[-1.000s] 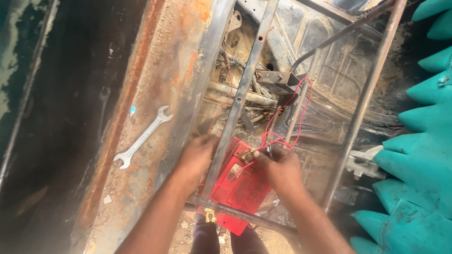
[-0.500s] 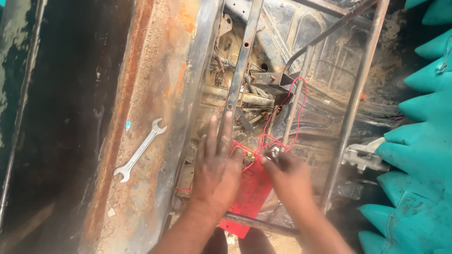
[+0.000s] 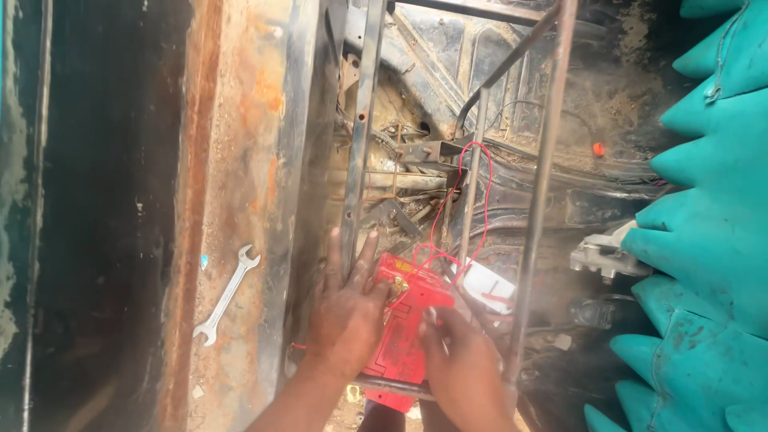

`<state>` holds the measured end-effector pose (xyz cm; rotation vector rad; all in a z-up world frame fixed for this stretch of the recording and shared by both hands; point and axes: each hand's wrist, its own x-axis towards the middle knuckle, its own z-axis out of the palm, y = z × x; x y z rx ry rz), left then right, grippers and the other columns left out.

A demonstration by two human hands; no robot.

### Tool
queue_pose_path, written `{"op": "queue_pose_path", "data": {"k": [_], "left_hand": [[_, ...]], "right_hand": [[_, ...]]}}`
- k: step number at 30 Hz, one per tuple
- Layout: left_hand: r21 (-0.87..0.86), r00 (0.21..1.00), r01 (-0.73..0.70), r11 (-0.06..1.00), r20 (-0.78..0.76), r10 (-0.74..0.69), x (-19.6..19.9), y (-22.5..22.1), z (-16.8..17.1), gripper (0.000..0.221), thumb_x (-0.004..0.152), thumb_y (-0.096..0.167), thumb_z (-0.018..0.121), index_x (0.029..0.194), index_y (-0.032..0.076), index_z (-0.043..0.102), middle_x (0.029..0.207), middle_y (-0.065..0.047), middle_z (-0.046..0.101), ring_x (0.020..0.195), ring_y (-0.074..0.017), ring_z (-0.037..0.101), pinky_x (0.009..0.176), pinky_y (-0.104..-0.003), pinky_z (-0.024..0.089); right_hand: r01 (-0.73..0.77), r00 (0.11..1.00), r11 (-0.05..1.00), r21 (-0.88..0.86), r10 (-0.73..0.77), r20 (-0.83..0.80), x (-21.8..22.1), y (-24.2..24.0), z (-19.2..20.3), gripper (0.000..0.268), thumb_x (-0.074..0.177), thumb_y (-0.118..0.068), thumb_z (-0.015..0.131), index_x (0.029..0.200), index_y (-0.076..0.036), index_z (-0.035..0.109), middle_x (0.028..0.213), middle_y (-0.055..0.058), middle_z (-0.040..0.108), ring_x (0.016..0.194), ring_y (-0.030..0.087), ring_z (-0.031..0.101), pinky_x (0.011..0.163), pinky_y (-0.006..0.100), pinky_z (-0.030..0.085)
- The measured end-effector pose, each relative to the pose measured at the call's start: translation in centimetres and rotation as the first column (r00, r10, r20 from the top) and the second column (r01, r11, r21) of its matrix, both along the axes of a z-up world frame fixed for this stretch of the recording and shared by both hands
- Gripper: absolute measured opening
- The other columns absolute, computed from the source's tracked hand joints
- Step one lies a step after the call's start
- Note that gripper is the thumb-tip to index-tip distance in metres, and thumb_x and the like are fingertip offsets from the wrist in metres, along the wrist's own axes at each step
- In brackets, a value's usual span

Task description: Connecting electrical wires and cables to a vehicle battery.

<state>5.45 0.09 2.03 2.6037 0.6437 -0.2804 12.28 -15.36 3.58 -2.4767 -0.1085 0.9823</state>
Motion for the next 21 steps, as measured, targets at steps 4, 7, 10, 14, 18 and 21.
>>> {"op": "queue_pose_path", "data": {"k": [4,7,10,14,18,21], "left_hand": [[0.030,0.999,-0.008,1.000,0.035,0.007,0.2,-0.4,-0.2,0.023,0.088,0.026,0.064,0.101,0.018,0.081,0.165,-0.002,0.036,0.151,-0.0455,0.011,0.111,-0.062,0.031],[0.042,1.000,-0.017,0.999,0.015,0.016,0.2,-0.3,-0.3,0.023,0.087,0.027,0.065,0.101,0.019,0.081,0.163,-0.002,0.039,0.151,-0.0443,0.010,0.111,-0.061,0.032],[0.050,0.999,0.001,0.999,-0.038,0.001,0.2,-0.3,0.0,0.022,0.086,0.025,0.064,0.101,0.020,0.081,0.164,-0.002,0.041,0.152,-0.0433,0.009,0.112,-0.060,0.032],[0.068,1.000,0.009,0.998,0.011,-0.009,-0.1,-0.2,-0.7,0.024,0.086,0.026,0.064,0.101,0.022,0.082,0.160,-0.002,0.045,0.152,-0.0443,0.009,0.113,-0.062,0.032],[0.112,0.993,0.018,0.994,0.110,-0.031,-0.7,-0.2,-1.4,0.025,0.090,0.027,0.061,0.104,0.021,0.081,0.153,-0.003,0.049,0.153,-0.0435,0.011,0.109,-0.063,0.033],[0.028,0.999,0.036,0.999,-0.029,-0.036,0.0,0.0,-0.1,0.026,0.092,0.035,0.061,0.101,0.021,0.081,0.160,-0.003,0.044,0.151,-0.0445,0.007,0.110,-0.064,0.032]], "right_hand": [[0.110,0.978,0.990,0.090,-0.092,-0.188,0.3,0.7,-3.7,0.032,0.090,-0.027,0.061,0.114,-0.009,0.071,0.086,0.017,0.077,0.080,0.032,0.077,0.073,0.043,0.058],[0.168,0.952,0.982,0.085,-0.139,-0.272,-0.6,1.1,-6.0,0.029,0.088,-0.026,0.062,0.105,-0.005,0.072,0.086,0.020,0.076,0.081,0.034,0.075,0.075,0.045,0.057],[0.207,0.963,0.976,0.067,-0.191,-0.188,-0.6,2.2,-5.4,0.032,0.086,-0.029,0.067,0.098,-0.001,0.073,0.086,0.019,0.074,0.082,0.033,0.073,0.076,0.044,0.054],[0.403,0.891,0.915,0.039,-0.382,-0.246,0.0,3.9,-3.4,0.039,0.085,-0.032,0.073,0.093,0.006,0.074,0.083,0.019,0.075,0.076,0.028,0.073,0.073,0.043,0.055],[0.527,0.809,0.842,0.113,-0.457,-0.370,-0.6,4.1,-3.7,0.031,0.078,-0.025,0.071,0.099,-0.003,0.078,0.084,0.015,0.078,0.070,0.023,0.072,0.065,0.041,0.058],[0.483,0.855,0.861,0.160,-0.423,-0.299,-0.3,3.9,-3.9,0.026,0.077,-0.020,0.075,0.092,0.001,0.080,0.079,0.014,0.079,0.067,0.020,0.072,0.064,0.035,0.057]]}}
